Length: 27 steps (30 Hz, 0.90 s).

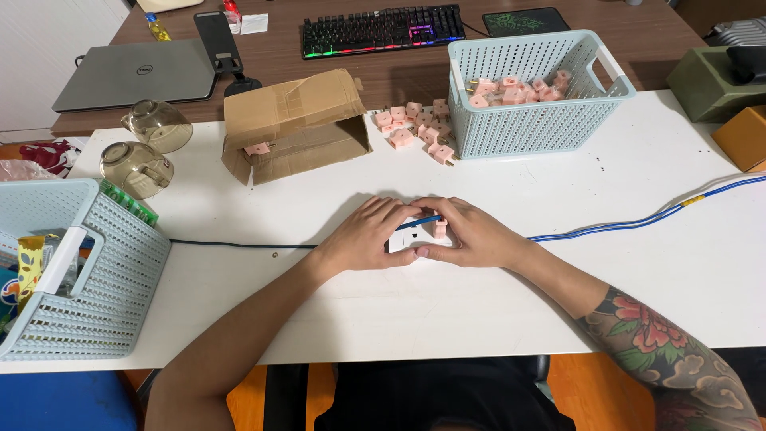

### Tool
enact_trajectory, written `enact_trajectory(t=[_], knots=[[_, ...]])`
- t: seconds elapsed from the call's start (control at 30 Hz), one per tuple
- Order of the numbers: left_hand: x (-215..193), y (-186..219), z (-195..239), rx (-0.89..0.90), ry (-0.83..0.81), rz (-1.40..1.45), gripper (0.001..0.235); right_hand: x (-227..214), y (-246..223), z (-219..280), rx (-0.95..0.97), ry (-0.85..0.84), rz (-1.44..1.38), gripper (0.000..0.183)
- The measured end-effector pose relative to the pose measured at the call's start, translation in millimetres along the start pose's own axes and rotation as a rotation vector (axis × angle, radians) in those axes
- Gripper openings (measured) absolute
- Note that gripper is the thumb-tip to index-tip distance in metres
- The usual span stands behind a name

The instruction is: Assembling internal components of electrical plugs using a screwdriver at a desk.

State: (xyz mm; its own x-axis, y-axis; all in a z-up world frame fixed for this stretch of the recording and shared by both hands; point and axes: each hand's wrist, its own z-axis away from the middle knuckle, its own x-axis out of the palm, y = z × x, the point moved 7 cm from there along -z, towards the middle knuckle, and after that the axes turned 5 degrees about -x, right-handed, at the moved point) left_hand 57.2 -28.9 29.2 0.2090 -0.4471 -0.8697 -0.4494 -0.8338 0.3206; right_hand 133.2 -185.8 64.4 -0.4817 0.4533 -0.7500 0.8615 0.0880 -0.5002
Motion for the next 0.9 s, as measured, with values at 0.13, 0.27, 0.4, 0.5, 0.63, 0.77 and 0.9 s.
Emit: enact_trajectory(t=[0.13,0.27,0.4,0.5,0.63,0.77,0.9], knots=[[-1.3,0.5,0.0,0.012,0.010,0.001,0.068,1.4,2.0,0.7,0.008,0.000,-0.004,0.075],[0.5,-1.5,0.6,-0.007,-0.016,0.004,0.069,-4.1,-7.8,-3.2,0.001,0.005,-0.004,0.075],[1.1,-1.6,1.2,-0.012,-0.018,-0.003,0.070,-1.4,-3.4,-0.5,0.000,0.006,-0.001,0.075],[-0.6,-0.4,-0.3,-0.014,-0.024,0.008,0.070,0.1,0.2,0.7,0.005,0.006,-0.004,0.076],[-2.2,1.6,-0.2,0.002,-0.006,0.005,0.070,-6.3,-8.5,-3.1,-0.032,0.027,-0.004,0.074],[-2.5,3.0,0.5,-0.003,-0.010,0.011,0.070,-11.7,8.9,3.6,-0.096,0.152,0.030,0.057],[-15.8,10.1,-1.7,-0.085,-0.021,0.063,0.078,-18.9,10.8,4.7,-0.112,0.204,0.075,0.033]])
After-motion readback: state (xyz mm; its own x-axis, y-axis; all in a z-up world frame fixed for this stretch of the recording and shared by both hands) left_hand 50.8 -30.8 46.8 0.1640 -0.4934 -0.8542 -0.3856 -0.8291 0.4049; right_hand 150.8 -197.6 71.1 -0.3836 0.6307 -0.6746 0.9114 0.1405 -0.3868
